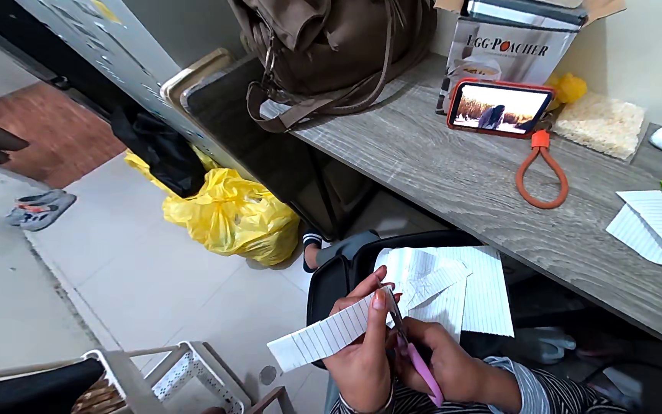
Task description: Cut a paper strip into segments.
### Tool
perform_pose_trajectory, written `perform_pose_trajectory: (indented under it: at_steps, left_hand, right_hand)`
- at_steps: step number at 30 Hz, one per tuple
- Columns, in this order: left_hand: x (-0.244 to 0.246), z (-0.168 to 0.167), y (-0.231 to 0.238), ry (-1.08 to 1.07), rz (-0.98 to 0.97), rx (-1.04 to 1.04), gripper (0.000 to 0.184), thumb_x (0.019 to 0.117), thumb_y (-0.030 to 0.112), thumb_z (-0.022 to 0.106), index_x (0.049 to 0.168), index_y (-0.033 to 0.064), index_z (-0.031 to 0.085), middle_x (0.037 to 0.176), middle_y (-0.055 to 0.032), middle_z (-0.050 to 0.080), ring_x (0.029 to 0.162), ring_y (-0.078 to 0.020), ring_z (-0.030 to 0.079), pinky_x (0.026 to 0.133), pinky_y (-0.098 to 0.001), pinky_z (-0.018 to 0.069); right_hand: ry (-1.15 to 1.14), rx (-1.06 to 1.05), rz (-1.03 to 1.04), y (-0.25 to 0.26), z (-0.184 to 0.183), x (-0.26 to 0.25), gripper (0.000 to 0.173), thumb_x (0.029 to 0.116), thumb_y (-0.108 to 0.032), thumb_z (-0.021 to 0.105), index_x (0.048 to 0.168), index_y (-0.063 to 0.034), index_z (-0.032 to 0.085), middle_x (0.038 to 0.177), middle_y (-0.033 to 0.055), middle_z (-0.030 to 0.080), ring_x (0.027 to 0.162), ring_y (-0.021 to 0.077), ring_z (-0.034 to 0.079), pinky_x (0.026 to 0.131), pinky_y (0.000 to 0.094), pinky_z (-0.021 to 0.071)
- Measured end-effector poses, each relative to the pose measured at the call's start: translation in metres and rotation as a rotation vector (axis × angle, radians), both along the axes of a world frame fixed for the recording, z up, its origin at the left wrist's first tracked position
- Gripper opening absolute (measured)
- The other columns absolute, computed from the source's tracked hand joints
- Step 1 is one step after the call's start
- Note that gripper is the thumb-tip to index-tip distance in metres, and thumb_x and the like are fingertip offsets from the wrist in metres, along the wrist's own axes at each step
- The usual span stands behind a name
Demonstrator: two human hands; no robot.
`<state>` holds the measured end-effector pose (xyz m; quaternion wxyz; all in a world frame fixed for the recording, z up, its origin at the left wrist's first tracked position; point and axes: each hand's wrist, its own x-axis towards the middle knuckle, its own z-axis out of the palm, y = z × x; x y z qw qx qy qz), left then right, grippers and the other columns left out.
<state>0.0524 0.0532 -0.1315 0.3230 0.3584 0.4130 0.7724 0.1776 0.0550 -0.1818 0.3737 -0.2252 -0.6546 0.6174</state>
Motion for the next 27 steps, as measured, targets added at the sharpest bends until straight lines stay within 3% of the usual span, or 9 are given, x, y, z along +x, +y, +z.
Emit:
perform_pose_trajectory:
  at_steps: [8, 27]
  left_hand:
    - [-0.0025, -0.0003, 0.0004, -0.064, 0.058, 0.015, 0.006, 0.0951, 0.010, 0.069, 0.091, 0.0084, 0.072, 0.101, -0.0109, 0.079, 0.090, -0.0164, 0.077, 0.081, -0.0285, 0.0635]
    - [-0.0038, -0.0006, 0.0004, -0.141, 0.058, -0.016, 0.004, 0.0913, 0.007, 0.071, 0.090, 0.0061, 0.074, 0.100, -0.0124, 0.079, 0.089, -0.0172, 0.077, 0.080, -0.0293, 0.0635]
  right_hand:
    - [-0.015, -0.009, 0.005, -0.0001, 0.0019, 0.0001, 0.020, 0.0899, -0.006, 0.068, 0.106, 0.0045, 0.063, 0.078, 0.0027, 0.062, 0.067, -0.0049, 0.054, 0.061, 0.0097, 0.0442]
    - [0.006, 0.013, -0.065, -0.0001, -0.0027, -0.0014, 0.014, 0.0910, -0.007, 0.070, 0.095, 0.0041, 0.064, 0.069, 0.0001, 0.060, 0.060, -0.0077, 0.050, 0.056, 0.0077, 0.0404]
